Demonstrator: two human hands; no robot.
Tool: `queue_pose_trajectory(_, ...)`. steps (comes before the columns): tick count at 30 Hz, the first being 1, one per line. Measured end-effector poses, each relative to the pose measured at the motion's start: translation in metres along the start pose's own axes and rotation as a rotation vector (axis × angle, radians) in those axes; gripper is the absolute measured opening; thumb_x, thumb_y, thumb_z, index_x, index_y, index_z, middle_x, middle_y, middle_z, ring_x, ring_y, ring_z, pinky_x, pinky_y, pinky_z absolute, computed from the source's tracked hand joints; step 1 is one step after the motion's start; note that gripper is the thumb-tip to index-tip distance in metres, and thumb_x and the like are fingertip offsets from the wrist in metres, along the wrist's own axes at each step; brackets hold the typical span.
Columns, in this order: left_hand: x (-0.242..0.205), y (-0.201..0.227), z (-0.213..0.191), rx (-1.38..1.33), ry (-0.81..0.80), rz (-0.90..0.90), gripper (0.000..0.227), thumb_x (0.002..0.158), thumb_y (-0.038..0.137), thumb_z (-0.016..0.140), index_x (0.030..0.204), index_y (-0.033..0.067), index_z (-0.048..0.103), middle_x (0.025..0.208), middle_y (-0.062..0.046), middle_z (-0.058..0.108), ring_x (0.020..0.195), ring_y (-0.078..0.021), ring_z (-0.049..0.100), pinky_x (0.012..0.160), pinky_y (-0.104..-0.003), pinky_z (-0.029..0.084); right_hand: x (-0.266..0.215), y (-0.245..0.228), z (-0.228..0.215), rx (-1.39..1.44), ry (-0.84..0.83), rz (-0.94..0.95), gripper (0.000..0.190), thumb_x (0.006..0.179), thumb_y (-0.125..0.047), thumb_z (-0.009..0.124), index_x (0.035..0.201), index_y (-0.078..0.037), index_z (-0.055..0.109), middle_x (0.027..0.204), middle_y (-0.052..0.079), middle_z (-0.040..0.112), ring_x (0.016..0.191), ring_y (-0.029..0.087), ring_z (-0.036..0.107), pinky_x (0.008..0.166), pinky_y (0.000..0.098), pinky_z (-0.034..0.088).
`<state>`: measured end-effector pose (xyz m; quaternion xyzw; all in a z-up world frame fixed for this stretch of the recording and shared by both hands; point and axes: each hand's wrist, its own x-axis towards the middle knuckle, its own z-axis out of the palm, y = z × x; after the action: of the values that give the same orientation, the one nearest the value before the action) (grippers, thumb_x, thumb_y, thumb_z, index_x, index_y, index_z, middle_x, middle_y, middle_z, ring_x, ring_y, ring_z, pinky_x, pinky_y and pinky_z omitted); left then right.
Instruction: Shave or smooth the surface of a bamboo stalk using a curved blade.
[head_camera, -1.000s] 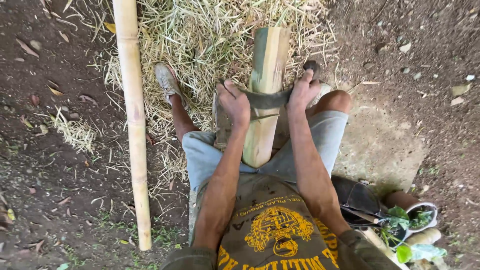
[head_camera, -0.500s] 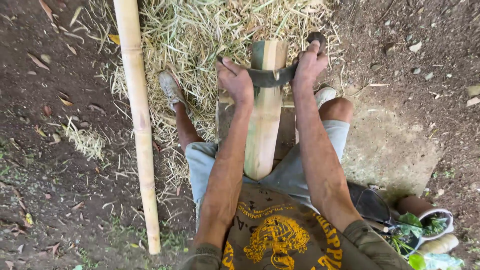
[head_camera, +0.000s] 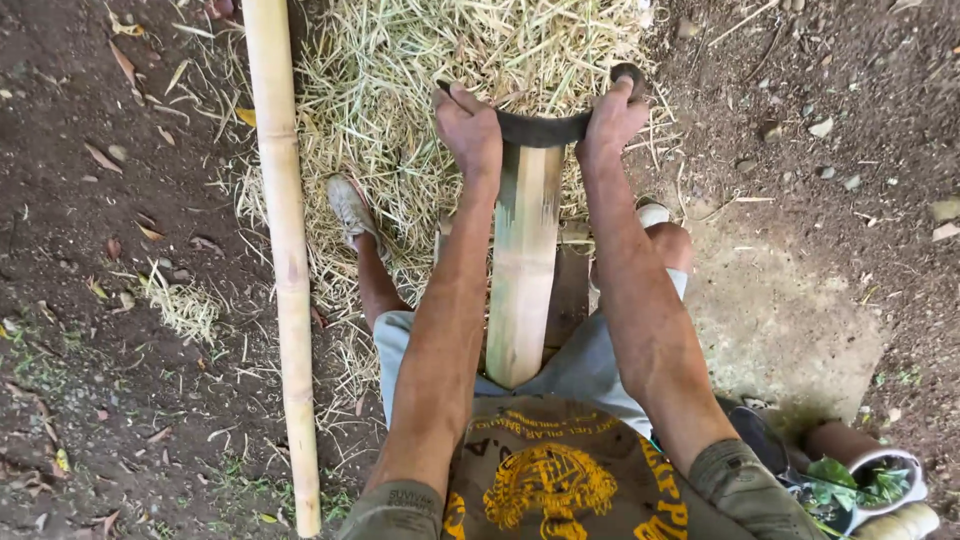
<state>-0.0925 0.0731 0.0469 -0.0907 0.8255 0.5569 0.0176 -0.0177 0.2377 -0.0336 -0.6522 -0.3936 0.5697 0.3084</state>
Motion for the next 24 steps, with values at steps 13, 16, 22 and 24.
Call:
queue_pose_trajectory(13,-0.114,-0.024,-0.093,0.024,-0.015,0.207,0.029,0.11,0.021,0.043,0.096,-0.0036,0.052,0.069,-0.014,0.053,0.062,-0.0286,0.054,0.061,-0.048,0.044,-0.085,0.061,-0.122,0.219,-0.073,0.037,0.032,0.098,-0.027,0.058,0.084,0.0,0.052,0.055,0.0,0.049,0.041,0.014,0.045,0.037,0.0321,0.036)
queue_pose_trajectory(16,-0.127,-0.02,-0.108,-0.076,-0.188,-0.215,0.026,0.105,0.023,0.037,0.099,0.0037,0.052,0.067,-0.008,0.05,0.053,-0.0246,0.051,0.049,-0.047,0.045,-0.095,0.065,-0.132,0.105,-0.091,0.047,0.031,0.099,-0.026,0.056,0.09,0.003,0.06,0.059,0.003,0.056,0.045,0.014,0.051,0.04,0.032,0.041)
queue_pose_trajectory(22,-0.121,-0.025,-0.098,0.119,-0.028,0.146,0.032,0.113,0.022,0.04,0.091,0.0011,0.047,0.067,-0.007,0.047,0.057,-0.0226,0.049,0.059,-0.043,0.041,-0.078,0.075,-0.122,0.157,-0.097,0.039,0.03,0.102,-0.024,0.058,0.108,0.005,0.058,0.071,0.003,0.059,0.054,0.012,0.055,0.047,0.0308,0.045)
queue_pose_trajectory(24,-0.117,-0.023,-0.099,0.099,-0.052,0.212,0.03,0.113,0.021,0.038,0.093,0.0018,0.048,0.07,-0.005,0.048,0.061,-0.0208,0.052,0.059,-0.041,0.043,-0.081,0.067,-0.116,0.215,-0.165,0.045,0.029,0.098,-0.022,0.056,0.106,0.007,0.058,0.066,0.004,0.055,0.049,0.014,0.051,0.043,0.0336,0.045)
